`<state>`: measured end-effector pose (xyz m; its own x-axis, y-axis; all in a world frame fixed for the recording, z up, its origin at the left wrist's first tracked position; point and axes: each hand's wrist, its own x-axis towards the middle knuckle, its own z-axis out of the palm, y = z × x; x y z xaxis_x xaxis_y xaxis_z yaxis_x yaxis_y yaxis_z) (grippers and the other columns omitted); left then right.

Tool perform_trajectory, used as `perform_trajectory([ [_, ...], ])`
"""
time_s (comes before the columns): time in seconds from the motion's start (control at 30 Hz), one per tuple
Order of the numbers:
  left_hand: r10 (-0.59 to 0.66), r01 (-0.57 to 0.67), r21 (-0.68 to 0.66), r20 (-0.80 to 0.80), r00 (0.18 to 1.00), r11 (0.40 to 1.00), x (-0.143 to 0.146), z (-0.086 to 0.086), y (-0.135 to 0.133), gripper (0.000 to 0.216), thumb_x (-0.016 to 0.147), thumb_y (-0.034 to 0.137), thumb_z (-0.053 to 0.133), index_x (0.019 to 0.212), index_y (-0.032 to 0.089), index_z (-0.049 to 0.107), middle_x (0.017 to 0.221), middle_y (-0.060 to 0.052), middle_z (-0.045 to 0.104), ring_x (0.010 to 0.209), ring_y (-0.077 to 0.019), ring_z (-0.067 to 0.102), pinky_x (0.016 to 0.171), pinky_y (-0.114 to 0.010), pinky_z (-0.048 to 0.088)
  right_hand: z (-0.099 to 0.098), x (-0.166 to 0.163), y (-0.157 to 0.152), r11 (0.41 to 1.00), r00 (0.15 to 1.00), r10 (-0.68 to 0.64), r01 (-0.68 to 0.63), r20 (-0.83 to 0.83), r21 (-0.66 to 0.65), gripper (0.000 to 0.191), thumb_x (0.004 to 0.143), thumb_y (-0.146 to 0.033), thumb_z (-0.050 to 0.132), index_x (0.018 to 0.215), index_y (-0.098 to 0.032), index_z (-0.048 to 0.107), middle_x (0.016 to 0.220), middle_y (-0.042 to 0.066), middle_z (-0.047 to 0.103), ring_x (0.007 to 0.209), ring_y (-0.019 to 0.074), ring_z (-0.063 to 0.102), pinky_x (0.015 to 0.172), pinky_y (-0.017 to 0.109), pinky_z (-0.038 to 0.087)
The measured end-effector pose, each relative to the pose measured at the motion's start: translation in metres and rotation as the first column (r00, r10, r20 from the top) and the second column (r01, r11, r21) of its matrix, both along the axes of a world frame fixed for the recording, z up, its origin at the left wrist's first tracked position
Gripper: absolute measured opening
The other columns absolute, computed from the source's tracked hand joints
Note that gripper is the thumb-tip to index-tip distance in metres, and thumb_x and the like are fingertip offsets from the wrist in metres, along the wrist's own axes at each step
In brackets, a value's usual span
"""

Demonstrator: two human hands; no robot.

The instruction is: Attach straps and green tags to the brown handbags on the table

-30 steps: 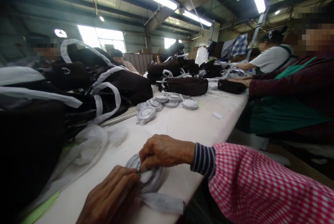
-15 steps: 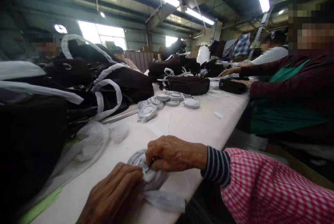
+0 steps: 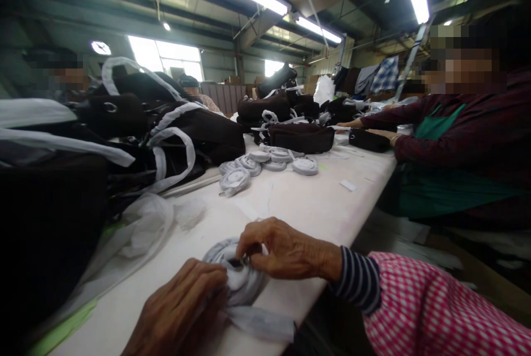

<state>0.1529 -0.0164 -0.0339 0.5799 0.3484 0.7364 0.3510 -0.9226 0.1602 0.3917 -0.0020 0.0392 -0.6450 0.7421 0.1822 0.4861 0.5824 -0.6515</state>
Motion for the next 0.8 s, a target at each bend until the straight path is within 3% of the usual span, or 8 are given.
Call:
perform_trajectory([
  [0.1, -0.003, 0.003, 0.006, -0.011, 1.000, 1.000, -0.001, 0.001, 0.000, 0.014, 0.099, 0.012, 0.049, 0.108, 0.019, 0.057, 0.091, -0.008, 0.066, 0.078, -0.0227, 0.059, 0.068, -0.033, 0.050, 0.003, -0.008, 0.004, 0.998, 0.998, -0.067, 0.067, 0.006, 0.005, 0.019, 0.092, -0.015, 0.063, 0.109, -0.015, 0.072, 0.096, 0.004, 0.072, 0.083, 0.0157, 0.062, 0.078, 0.026, 0.047],
  [0.2, 0.010, -0.011, -0.011, -0.050, 0.999, 1.000, -0.003, 0.005, 0.000, 0.018, 0.097, 0.012, 0.053, 0.112, 0.019, 0.056, 0.096, -0.008, 0.068, 0.082, -0.0229, 0.061, 0.072, -0.034, 0.052, 0.008, -0.022, 0.006, 0.989, 0.978, -0.095, 0.072, 0.186, 0.126, 0.015, 0.092, -0.016, 0.065, 0.105, -0.015, 0.072, 0.100, 0.007, 0.071, 0.090, 0.0182, 0.064, 0.083, 0.028, 0.046],
  [0.37, 0.063, -0.068, -0.094, -0.057, 0.996, 0.993, -0.005, 0.007, -0.002, 0.014, 0.097, 0.014, 0.049, 0.107, 0.021, 0.056, 0.091, -0.006, 0.065, 0.080, -0.0222, 0.060, 0.068, -0.032, 0.051, 0.016, -0.035, 0.006, 0.969, 0.889, -0.120, 0.009, 0.442, 0.245, 0.010, 0.091, -0.016, 0.061, 0.094, -0.016, 0.070, 0.097, 0.008, 0.071, 0.088, 0.0197, 0.064, 0.076, 0.028, 0.044],
  [0.57, 0.025, -0.028, -0.064, -0.049, 0.998, 0.998, -0.004, 0.001, -0.001, 0.015, 0.096, 0.011, 0.049, 0.105, 0.021, 0.055, 0.088, -0.006, 0.063, 0.077, -0.0220, 0.058, 0.065, -0.032, 0.049, 0.026, -0.041, 0.019, 0.992, 0.859, -0.107, 0.059, 0.501, 0.111, 0.012, 0.086, -0.019, 0.062, 0.089, -0.018, 0.073, 0.089, 0.006, 0.074, 0.084, 0.0203, 0.067, 0.069, 0.027, 0.040],
  [0.8, 0.122, -0.123, 0.002, -0.123, 0.985, 0.992, -0.002, 0.011, -0.003, 0.019, 0.090, 0.006, 0.046, 0.097, 0.022, 0.051, 0.081, -0.003, 0.061, 0.070, -0.0219, 0.060, 0.060, -0.031, 0.048, 0.046, -0.056, 0.032, 1.000, 0.737, 0.020, -0.027, 0.676, 0.000, 0.015, 0.074, -0.017, 0.061, 0.081, -0.013, 0.074, 0.080, 0.010, 0.073, 0.066, 0.0167, 0.060, 0.054, 0.026, 0.034],
])
